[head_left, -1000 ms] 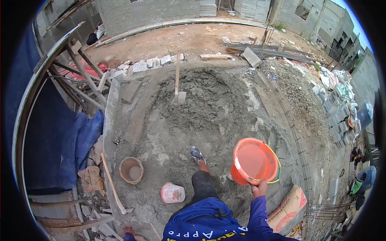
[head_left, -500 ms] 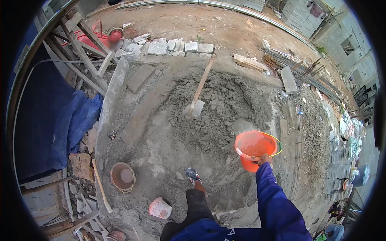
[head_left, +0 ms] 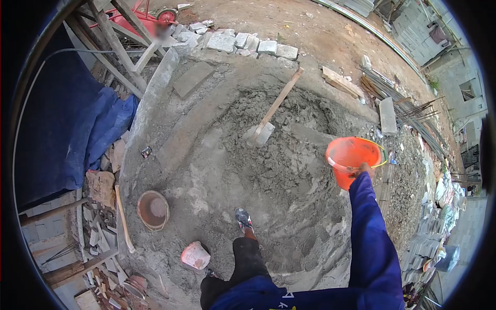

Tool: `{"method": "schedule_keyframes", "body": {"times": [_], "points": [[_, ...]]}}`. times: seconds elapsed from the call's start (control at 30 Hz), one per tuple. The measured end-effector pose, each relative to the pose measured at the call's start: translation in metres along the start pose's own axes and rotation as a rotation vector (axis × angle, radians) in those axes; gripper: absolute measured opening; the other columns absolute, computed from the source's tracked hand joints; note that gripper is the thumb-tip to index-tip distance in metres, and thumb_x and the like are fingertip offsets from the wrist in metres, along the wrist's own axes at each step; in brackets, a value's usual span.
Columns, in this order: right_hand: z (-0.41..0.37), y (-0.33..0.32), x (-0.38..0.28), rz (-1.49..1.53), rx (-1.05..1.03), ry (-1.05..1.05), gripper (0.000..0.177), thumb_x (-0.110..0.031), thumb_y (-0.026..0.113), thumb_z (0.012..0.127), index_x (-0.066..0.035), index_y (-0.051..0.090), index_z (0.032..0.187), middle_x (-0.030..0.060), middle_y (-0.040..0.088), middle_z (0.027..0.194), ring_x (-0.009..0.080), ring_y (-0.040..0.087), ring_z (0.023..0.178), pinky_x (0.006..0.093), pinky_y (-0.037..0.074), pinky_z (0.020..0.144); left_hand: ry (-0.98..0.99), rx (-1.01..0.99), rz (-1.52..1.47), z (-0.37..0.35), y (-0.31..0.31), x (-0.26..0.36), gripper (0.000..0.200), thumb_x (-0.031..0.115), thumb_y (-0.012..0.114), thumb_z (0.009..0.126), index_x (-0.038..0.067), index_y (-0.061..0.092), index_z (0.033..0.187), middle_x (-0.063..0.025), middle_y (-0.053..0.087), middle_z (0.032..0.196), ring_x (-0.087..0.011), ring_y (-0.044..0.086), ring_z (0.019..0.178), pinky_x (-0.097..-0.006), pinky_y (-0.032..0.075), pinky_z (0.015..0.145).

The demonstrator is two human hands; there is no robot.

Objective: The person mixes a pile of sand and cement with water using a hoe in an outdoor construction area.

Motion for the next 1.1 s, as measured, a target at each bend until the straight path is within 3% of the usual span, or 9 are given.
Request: {"method": "schedule_keyframes", "body": {"times": [0.03,0.13,0.37,0.47,0.57,0.63,0.83,0.93,1.1], "points": [[0.013,0.01,-0.002,-0.068,0.036,-0.032,0.046,-0.007,0.057,0.08,0.011,0.057,0.123,0.0251,0.07,0.101,0.0394,0.074,0.069,0.0492,0.064,0.051,-0.392,0.119,-0.396,-0.003,0.002,-0.015,0.04,0.032,0.06,0.1,0.02,0.055,0.138,-0.0081,0.062,0.119,-0.0291,0.064,0.104,-0.0517,0.059,0.075],[0.032,0.033,-0.011,-0.198,0.088,-0.158,0.048,-0.009,0.059,0.08,0.003,0.057,0.127,0.0227,0.07,0.107,0.0394,0.072,0.082,0.0495,0.061,0.065,-0.48,0.071,-0.814,-0.023,0.004,-0.027,0.042,0.034,0.054,0.103,0.024,0.049,0.143,-0.0038,0.059,0.137,-0.0296,0.063,0.115,-0.0504,0.056,0.083],[0.043,0.064,-0.083,-0.471,0.285,-0.596,0.057,-0.012,0.065,0.081,-0.016,0.059,0.137,0.0169,0.071,0.12,0.0392,0.068,0.111,0.0502,0.055,0.096,-0.441,0.017,-0.47,-0.038,0.019,-0.031,0.044,0.041,0.05,0.104,0.026,0.047,0.145,-0.0006,0.055,0.146,-0.0287,0.061,0.121,-0.046,0.054,0.085],[0.014,0.064,-0.109,-0.48,0.313,-0.712,0.066,-0.006,0.061,0.077,-0.015,0.056,0.142,0.0178,0.071,0.121,0.0361,0.071,0.106,0.0438,0.054,0.098,-0.593,0.128,-0.47,-0.031,0.021,-0.039,0.046,0.043,0.051,0.103,0.026,0.047,0.146,-0.001,0.056,0.144,-0.0271,0.061,0.122,-0.0466,0.054,0.084],[0.019,0.062,-0.129,-0.54,0.338,-0.705,0.072,-0.014,0.064,0.079,-0.024,0.05,0.148,0.0199,0.07,0.119,0.0385,0.068,0.109,0.0502,0.053,0.095,-0.652,0.266,-0.484,-0.03,0.015,-0.044,0.046,0.042,0.051,0.103,0.023,0.048,0.145,-0.0017,0.057,0.143,-0.0262,0.061,0.12,-0.0466,0.054,0.086],[0.013,0.058,-0.141,-0.631,0.367,-0.761,0.078,-0.017,0.064,0.079,-0.027,0.044,0.154,0.0275,0.063,0.127,0.0428,0.067,0.107,0.0549,0.053,0.093,-0.523,0.219,-0.54,-0.026,0.004,-0.041,0.047,0.04,0.054,0.103,0.02,0.048,0.145,-0.0045,0.056,0.144,-0.0276,0.062,0.117,-0.0475,0.054,0.089],[-0.03,0.027,-0.185,-0.609,0.48,-0.904,0.081,-0.013,0.061,0.08,-0.031,0.039,0.156,0.0291,0.047,0.15,0.045,0.063,0.119,0.0522,0.051,0.1,-0.353,0.094,-0.439,0.007,-0.008,-0.055,0.044,0.033,0.05,0.104,0.017,0.047,0.146,-0.0121,0.059,0.136,-0.0364,0.063,0.116,-0.0585,0.056,0.083],[-0.053,-0.011,-0.203,-0.578,0.5,-0.993,0.083,-0.011,0.061,0.081,-0.033,0.038,0.157,0.0285,0.039,0.157,0.0429,0.062,0.122,0.0502,0.052,0.1,-0.51,0.129,-0.432,0.027,-0.022,-0.067,0.042,0.024,0.047,0.105,0.015,0.046,0.146,-0.0141,0.058,0.133,-0.0396,0.065,0.11,-0.0606,0.057,0.079],[-0.132,-0.129,-0.2,-0.482,0.601,-1.03,0.086,-0.011,0.061,0.081,-0.037,0.035,0.158,0.0263,0.031,0.162,0.043,0.063,0.121,0.0474,0.054,0.098,-0.333,0.056,-0.399,0.049,-0.047,-0.116,0.042,0.022,0.049,0.103,0.014,0.044,0.144,-0.0154,0.06,0.13,-0.0378,0.068,0.105,-0.0539,0.059,0.075]]}}
Point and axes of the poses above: each hand's wrist, its own z-axis towards the middle knuckle, its own y-axis out of the palm, x = y × z, the point moved 4 cm from there along z, towards the middle knuckle
